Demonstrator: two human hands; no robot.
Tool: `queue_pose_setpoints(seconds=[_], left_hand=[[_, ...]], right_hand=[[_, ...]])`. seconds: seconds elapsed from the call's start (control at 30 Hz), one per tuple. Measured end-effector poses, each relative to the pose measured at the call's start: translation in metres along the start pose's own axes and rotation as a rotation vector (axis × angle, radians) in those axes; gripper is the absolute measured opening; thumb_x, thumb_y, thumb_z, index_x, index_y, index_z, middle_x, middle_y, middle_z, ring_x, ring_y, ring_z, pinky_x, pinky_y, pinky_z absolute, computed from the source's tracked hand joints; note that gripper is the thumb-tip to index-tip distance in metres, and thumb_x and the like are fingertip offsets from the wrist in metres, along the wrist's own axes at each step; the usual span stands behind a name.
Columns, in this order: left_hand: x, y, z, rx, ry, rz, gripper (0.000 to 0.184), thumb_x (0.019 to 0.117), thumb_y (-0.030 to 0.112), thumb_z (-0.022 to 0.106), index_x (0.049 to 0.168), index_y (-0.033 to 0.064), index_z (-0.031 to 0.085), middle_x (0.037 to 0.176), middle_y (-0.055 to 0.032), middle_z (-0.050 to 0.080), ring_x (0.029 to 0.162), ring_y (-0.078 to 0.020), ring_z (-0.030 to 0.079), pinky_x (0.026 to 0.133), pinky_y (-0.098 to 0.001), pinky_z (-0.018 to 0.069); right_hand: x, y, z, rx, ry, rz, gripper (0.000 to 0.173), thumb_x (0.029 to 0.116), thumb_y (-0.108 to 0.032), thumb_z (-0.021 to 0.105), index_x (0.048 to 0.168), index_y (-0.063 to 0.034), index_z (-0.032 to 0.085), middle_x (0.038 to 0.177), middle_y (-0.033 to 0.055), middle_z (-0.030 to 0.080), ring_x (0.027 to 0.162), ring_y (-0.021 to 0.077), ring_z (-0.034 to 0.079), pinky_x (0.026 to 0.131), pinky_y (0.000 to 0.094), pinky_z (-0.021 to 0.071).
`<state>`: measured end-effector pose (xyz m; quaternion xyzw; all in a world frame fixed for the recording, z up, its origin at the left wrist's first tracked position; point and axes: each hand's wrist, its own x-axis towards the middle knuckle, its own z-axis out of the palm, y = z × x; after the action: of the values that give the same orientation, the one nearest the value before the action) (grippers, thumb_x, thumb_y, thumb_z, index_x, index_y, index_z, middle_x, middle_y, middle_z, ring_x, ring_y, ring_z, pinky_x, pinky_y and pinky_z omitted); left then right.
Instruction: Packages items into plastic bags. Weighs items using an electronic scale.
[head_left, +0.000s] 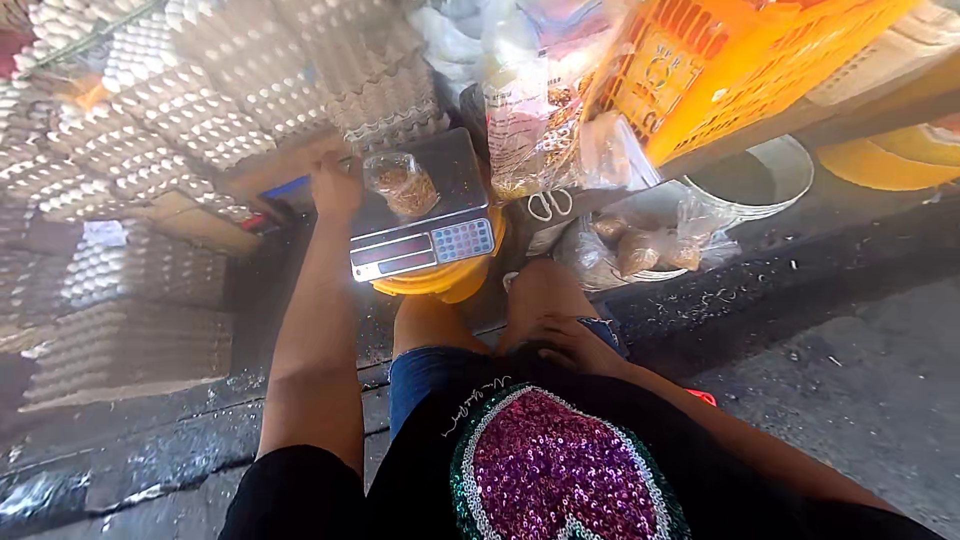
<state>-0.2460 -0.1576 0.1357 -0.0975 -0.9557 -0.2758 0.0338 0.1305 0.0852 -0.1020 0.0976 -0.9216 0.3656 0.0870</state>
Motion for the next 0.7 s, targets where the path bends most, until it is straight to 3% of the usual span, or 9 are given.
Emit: queue_pose_setpoints(seconds=[0.07, 0.17, 0.2, 0.23, 0.27, 0.33, 0.47, 0.57, 0.7], left_hand=[[0.008, -0.007, 0.007, -0.149, -0.163, -0.111, 0.068, 0.1072, 0.051, 0.044, 0.147, -0.0036, 0.047, 0.141, -0.0315, 0.055, 0.131, -0.0443, 0.055, 0.109, -0.0613, 0.0423], [0.009, -0.005, 0.03, -0.408, -0.267, -0.186, 0.058, 0.1077, 0.046, 0.048, 0.14, -0.0021, 0.051, 0.118, -0.0204, 0.064, 0.093, -0.023, 0.067, 0.084, -0.0395, 0.0559], [0.007, -0.004, 0.037, -0.495, -0.264, -0.182, 0.049, 0.1078, 0.038, 0.052, 0.136, -0.0012, 0.053, 0.109, -0.0157, 0.064, 0.082, -0.017, 0.063, 0.077, -0.0339, 0.0552], [0.007, -0.003, 0.042, -0.565, -0.239, -0.155, 0.04, 0.1077, 0.031, 0.053, 0.132, -0.0009, 0.056, 0.104, -0.0126, 0.063, 0.078, -0.0137, 0.06, 0.073, -0.0312, 0.0542], [0.006, 0.001, 0.044, -0.599, -0.201, -0.111, 0.036, 0.1077, 0.026, 0.053, 0.129, -0.0012, 0.059, 0.103, -0.012, 0.063, 0.078, -0.0135, 0.059, 0.075, -0.0323, 0.0534], [0.001, 0.021, 0.039, -0.573, -0.128, 0.016, 0.032, 0.1071, 0.021, 0.053, 0.122, -0.0035, 0.066, 0.104, -0.0146, 0.067, 0.083, -0.0161, 0.06, 0.081, -0.0368, 0.0509], [-0.032, 0.074, 0.023, -0.591, -0.119, 0.236, 0.024, 0.1035, 0.019, 0.059, 0.104, -0.0021, 0.069, 0.08, -0.0037, 0.063, 0.067, -0.0066, 0.054, 0.068, -0.0277, 0.0483], [-0.068, 0.102, 0.009, -0.68, -0.218, 0.35, 0.018, 0.1022, 0.018, 0.06, 0.098, 0.0018, 0.068, 0.067, 0.0045, 0.058, 0.056, -0.0019, 0.052, 0.057, -0.0212, 0.0469], [-0.117, 0.112, 0.025, -0.773, -0.381, 0.347, 0.016, 0.1025, 0.016, 0.061, 0.101, 0.0019, 0.069, 0.068, 0.0035, 0.063, 0.056, -0.0023, 0.056, 0.056, -0.0202, 0.0491]], right_hand=[[-0.028, 0.011, -0.013, 0.01, -0.06, 0.149, 0.052, 0.1025, -0.051, 0.051, 0.136, -0.0156, 0.068, 0.153, 0.024, 0.048, 0.145, 0.054, 0.035, 0.115, 0.0708, 0.0281], [-0.065, 0.018, -0.022, 0.307, -0.069, 0.572, 0.072, 0.1033, -0.048, 0.045, 0.158, -0.0027, 0.036, 0.166, 0.0273, 0.022, 0.155, 0.0422, 0.02, 0.125, 0.0558, 0.0185], [-0.075, 0.017, -0.022, 0.457, -0.047, 0.753, 0.07, 0.1062, -0.044, 0.041, 0.161, -0.004, 0.028, 0.166, 0.0224, 0.025, 0.155, 0.0333, 0.025, 0.126, 0.0489, 0.0231], [-0.082, 0.012, -0.02, 0.602, 0.01, 0.942, 0.064, 0.1096, -0.043, 0.038, 0.16, -0.0051, 0.03, 0.162, 0.0192, 0.036, 0.149, 0.0271, 0.038, 0.122, 0.0451, 0.0323], [-0.085, 0.006, -0.018, 0.693, 0.068, 1.112, 0.062, 0.1105, -0.047, 0.033, 0.156, -0.0048, 0.038, 0.152, 0.0188, 0.05, 0.138, 0.0253, 0.051, 0.115, 0.0452, 0.0413], [-0.083, -0.005, -0.016, 0.71, 0.108, 1.29, 0.066, 0.1106, -0.051, 0.026, 0.15, -0.0015, 0.046, 0.143, 0.0219, 0.057, 0.131, 0.0284, 0.056, 0.112, 0.0486, 0.0436], [-0.052, -0.039, -0.041, 0.491, 0.121, 1.134, 0.057, 0.112, -0.039, 0.036, 0.152, 0.0011, 0.043, 0.152, 0.0263, 0.048, 0.143, 0.037, 0.045, 0.12, 0.0544, 0.0318], [-0.015, -0.062, -0.071, 0.618, 0.283, 0.877, 0.057, 0.1096, -0.035, 0.042, 0.155, -0.0007, 0.037, 0.149, 0.0232, 0.05, 0.134, 0.0311, 0.055, 0.11, 0.0468, 0.0476], [0.039, -0.099, -0.112, 0.847, 0.429, 0.684, 0.045, 0.1117, -0.026, 0.034, 0.147, 0.0004, 0.043, 0.129, 0.0147, 0.064, 0.107, 0.0207, 0.07, 0.087, 0.0373, 0.0606]])
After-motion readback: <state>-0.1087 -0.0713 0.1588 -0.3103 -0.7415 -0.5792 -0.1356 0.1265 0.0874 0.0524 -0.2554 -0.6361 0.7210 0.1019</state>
